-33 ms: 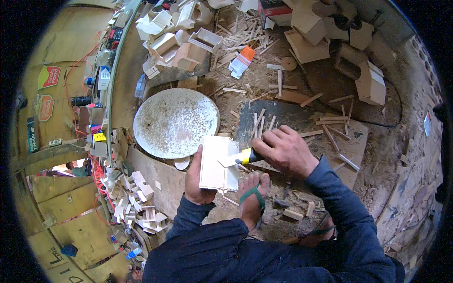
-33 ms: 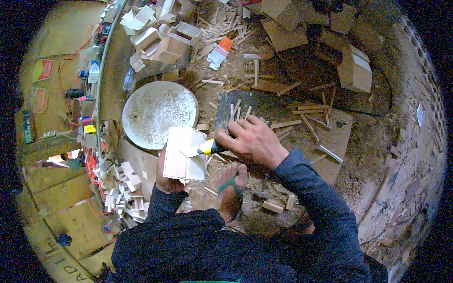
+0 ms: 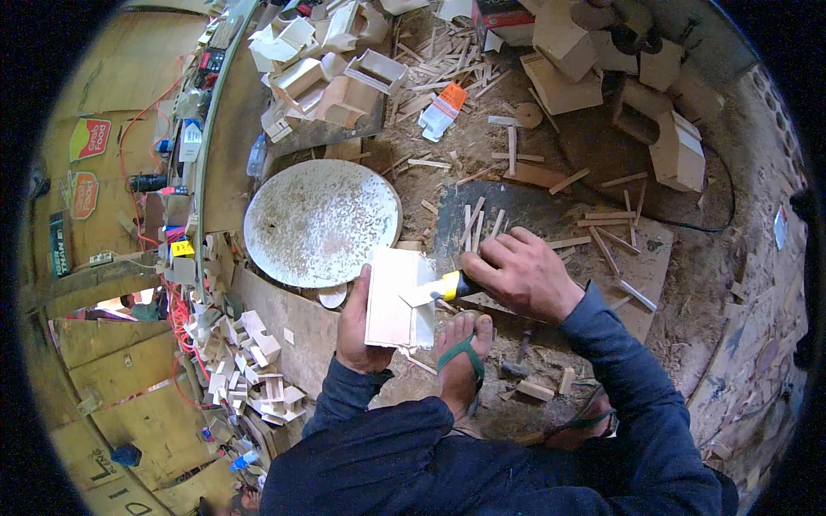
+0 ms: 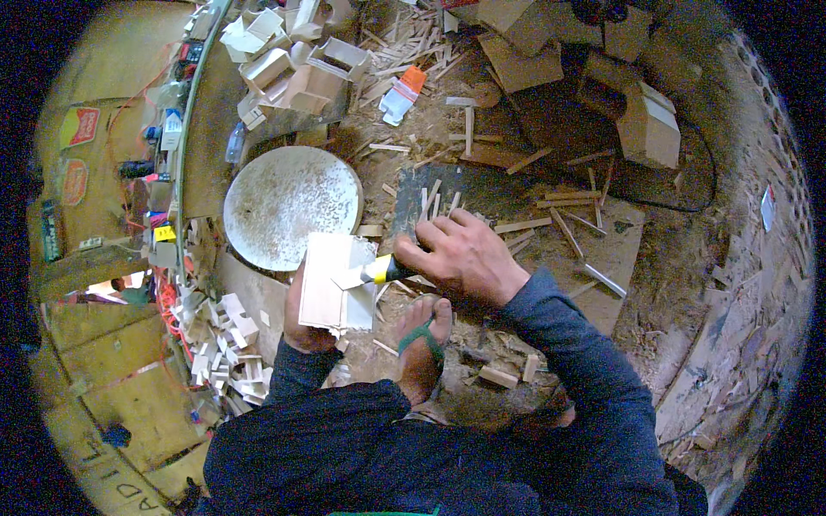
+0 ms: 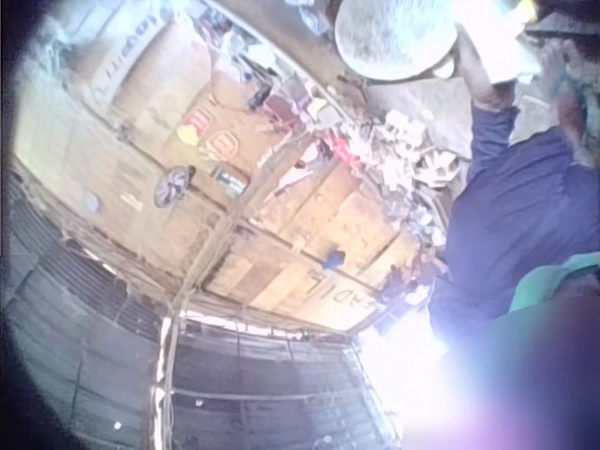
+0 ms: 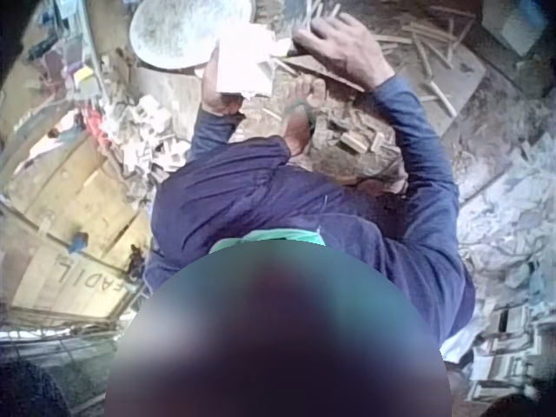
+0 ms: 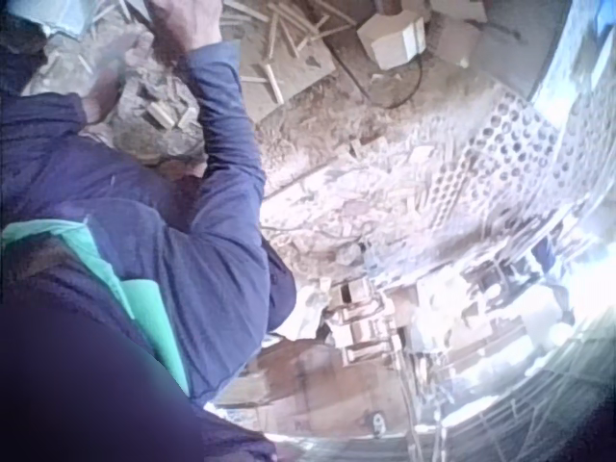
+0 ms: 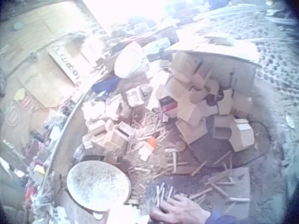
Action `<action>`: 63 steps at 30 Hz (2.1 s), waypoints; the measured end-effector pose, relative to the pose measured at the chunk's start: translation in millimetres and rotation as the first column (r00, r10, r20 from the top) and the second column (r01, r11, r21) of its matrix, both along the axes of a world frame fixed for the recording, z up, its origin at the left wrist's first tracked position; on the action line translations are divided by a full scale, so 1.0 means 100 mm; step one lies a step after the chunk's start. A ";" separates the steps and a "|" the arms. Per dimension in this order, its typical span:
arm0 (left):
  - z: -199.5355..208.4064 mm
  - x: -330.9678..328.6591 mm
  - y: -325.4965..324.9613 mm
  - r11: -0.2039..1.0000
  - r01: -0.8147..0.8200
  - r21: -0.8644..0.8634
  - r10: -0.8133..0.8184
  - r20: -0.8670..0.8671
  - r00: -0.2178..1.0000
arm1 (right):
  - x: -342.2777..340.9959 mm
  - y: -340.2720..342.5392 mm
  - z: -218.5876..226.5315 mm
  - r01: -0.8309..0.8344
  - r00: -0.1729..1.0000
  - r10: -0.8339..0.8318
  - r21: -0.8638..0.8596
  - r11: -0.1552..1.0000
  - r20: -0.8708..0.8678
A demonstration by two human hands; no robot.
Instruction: The person sits on the floor and uses a chisel to repeatedly shave and shape small rectangular wooden blocks. They hold each block in one hand and use the chisel in the other to remove thin layers of wood, then place the finished pieces into a pile.
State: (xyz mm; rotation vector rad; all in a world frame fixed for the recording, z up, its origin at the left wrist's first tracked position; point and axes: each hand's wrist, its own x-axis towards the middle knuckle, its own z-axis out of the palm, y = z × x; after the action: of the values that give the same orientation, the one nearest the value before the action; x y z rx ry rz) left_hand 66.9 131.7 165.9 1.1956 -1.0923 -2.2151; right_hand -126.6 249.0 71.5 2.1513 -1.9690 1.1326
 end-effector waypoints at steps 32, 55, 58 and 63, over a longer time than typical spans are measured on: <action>0.31 -1.27 -2.13 -0.039 0.381 -0.924 0.159 0.371 0.915 | -0.11 0.21 -0.74 0.095 0.715 -0.404 0.494 0.864 0.570; -1.58 -4.60 -3.67 0.318 0.660 -0.681 -0.059 0.680 0.730 | 0.25 0.26 -0.53 0.281 0.434 -0.744 0.708 0.648 0.509; -1.98 -4.81 -3.64 0.615 0.283 -0.736 0.219 0.504 0.835 | 0.25 0.22 -0.48 0.321 0.404 -0.774 0.717 0.619 0.487; -2.05 -4.75 -3.87 0.862 0.097 -0.498 0.032 0.244 0.969 | 0.28 0.16 -0.46 0.318 0.407 -0.793 0.744 0.588 0.453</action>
State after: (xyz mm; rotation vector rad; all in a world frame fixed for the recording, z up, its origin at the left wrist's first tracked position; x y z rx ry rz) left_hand -408.5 -255.4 -39.5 1.2252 -1.6765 -1.6584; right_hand -98.1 265.2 25.6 0.6912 -3.3985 1.5632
